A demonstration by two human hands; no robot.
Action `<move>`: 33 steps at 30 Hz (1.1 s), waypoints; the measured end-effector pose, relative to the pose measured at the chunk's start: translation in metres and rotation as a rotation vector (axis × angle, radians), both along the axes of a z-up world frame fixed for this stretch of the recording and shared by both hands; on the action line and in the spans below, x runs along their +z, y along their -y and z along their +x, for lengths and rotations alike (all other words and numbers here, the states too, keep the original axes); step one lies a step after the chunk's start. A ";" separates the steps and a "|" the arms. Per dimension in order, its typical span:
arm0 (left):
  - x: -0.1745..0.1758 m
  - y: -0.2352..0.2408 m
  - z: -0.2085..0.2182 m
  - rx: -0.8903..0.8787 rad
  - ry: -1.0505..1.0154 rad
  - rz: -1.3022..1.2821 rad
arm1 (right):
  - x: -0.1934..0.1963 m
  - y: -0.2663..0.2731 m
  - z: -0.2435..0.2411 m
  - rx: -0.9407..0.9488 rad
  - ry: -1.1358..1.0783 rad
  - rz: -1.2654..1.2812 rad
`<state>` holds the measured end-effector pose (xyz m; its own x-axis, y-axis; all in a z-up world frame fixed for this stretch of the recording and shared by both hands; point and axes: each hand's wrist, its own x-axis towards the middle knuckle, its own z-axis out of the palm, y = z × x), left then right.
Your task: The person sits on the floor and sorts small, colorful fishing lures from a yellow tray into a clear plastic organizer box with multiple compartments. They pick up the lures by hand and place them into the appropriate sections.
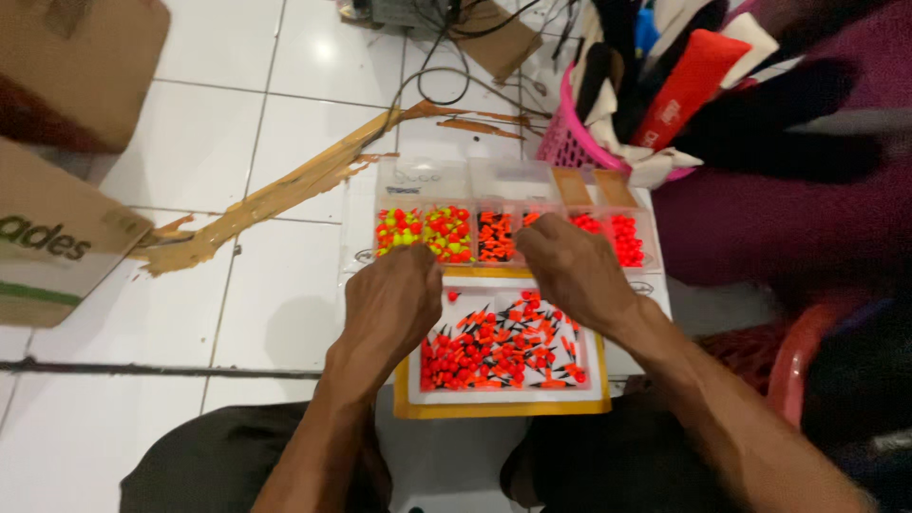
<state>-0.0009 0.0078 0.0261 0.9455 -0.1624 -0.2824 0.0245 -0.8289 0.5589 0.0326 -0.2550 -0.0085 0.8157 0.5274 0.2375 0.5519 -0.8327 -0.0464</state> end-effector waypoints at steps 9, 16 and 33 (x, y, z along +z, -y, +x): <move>-0.009 -0.006 -0.003 0.048 0.136 -0.076 | -0.088 -0.083 -0.030 0.442 0.193 0.004; -0.014 -0.006 -0.003 0.044 0.160 -0.099 | -0.074 -0.104 -0.030 0.466 0.286 0.086; 0.020 0.004 -0.003 0.011 -0.155 -0.117 | 0.020 -0.084 -0.040 0.020 -0.586 0.977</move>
